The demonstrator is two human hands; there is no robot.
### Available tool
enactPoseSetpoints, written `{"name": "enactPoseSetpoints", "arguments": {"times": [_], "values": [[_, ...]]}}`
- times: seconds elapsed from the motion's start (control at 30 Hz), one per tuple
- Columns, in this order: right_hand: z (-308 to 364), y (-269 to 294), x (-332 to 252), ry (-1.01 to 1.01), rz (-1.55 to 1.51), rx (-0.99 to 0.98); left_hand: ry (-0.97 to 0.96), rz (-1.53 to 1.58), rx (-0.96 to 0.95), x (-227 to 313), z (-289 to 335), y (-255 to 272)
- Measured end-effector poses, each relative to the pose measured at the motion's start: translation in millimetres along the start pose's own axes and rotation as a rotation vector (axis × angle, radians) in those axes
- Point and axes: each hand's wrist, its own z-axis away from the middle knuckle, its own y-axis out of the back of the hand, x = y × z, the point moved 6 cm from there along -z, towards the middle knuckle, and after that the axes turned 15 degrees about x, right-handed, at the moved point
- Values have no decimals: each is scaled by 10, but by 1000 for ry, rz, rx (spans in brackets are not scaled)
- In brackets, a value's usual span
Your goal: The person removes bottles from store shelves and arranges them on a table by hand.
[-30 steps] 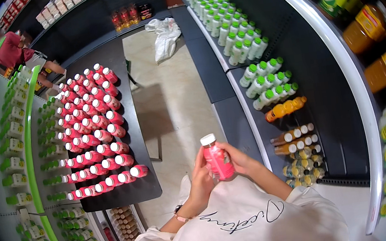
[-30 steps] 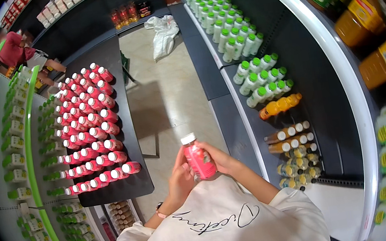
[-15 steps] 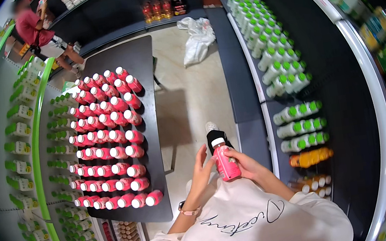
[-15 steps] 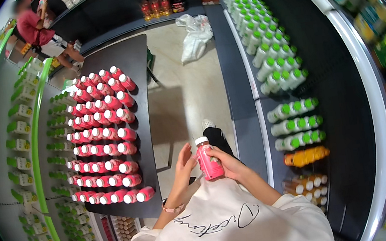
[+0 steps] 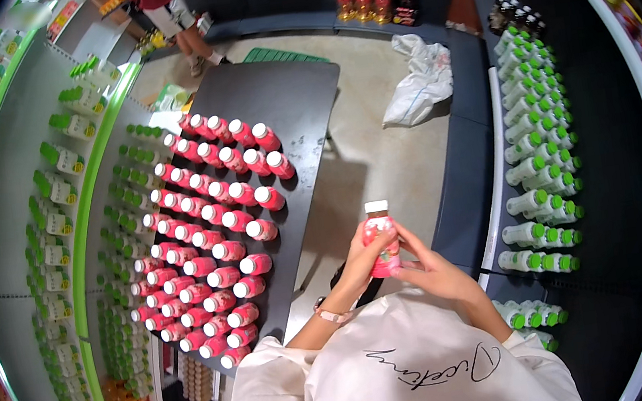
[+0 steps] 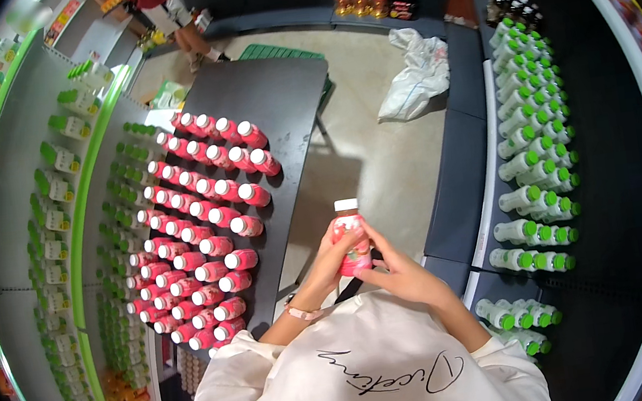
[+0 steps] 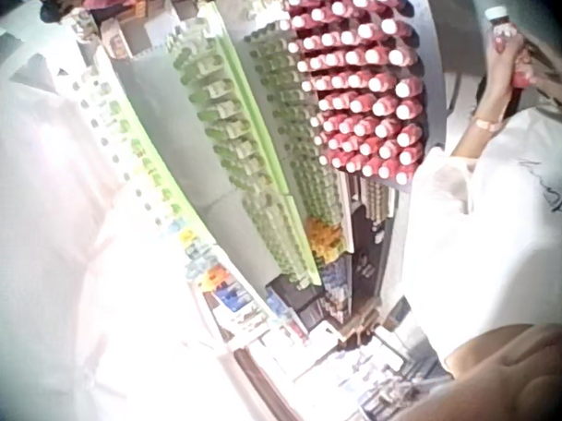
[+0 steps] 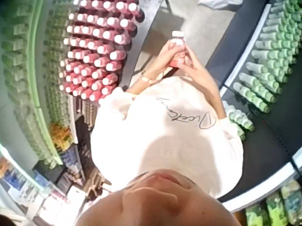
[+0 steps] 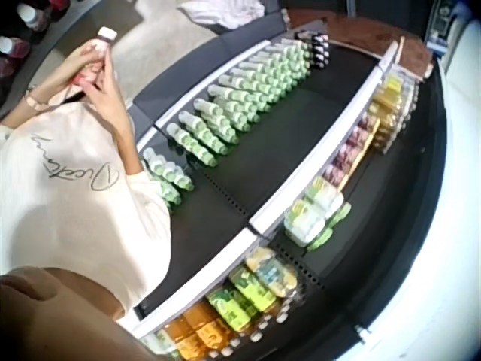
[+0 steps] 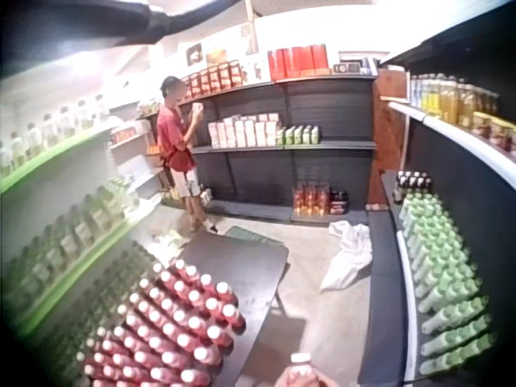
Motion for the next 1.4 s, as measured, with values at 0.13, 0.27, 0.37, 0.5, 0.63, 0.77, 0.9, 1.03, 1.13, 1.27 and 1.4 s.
{"name": "enactPoseSetpoints", "arguments": {"times": [0.13,0.27,0.37,0.5,0.63,0.77,0.9,1.03,1.13,1.27,1.4], "values": [[-635,179,157,74,149,60,-22,-89,56,101,-341,-35],[-1185,281,411,57,293,44,249,95,-3,4,-621,35],[-1636,373,467,-134,221,24,388,159,-47,274,-890,29],[-2576,414,382,-192,228,36,304,146,-5,581,-1578,234],[-3551,367,469,-180,277,52,120,157,32,1068,-2241,480],[-4297,-62,302,137,506,-34,46,203,249,1450,-2566,879],[-4797,-447,299,397,606,-287,87,302,370,1640,-2658,1105],[-5048,-657,575,489,646,-472,199,477,429,1401,-2800,1272],[-5132,-799,706,546,680,-588,206,538,466,1330,-2844,1374],[-5234,-941,772,599,737,-736,195,577,567,1356,-2831,1452],[-5326,-1019,717,619,741,-839,169,635,630,1418,-2834,1436]]}}
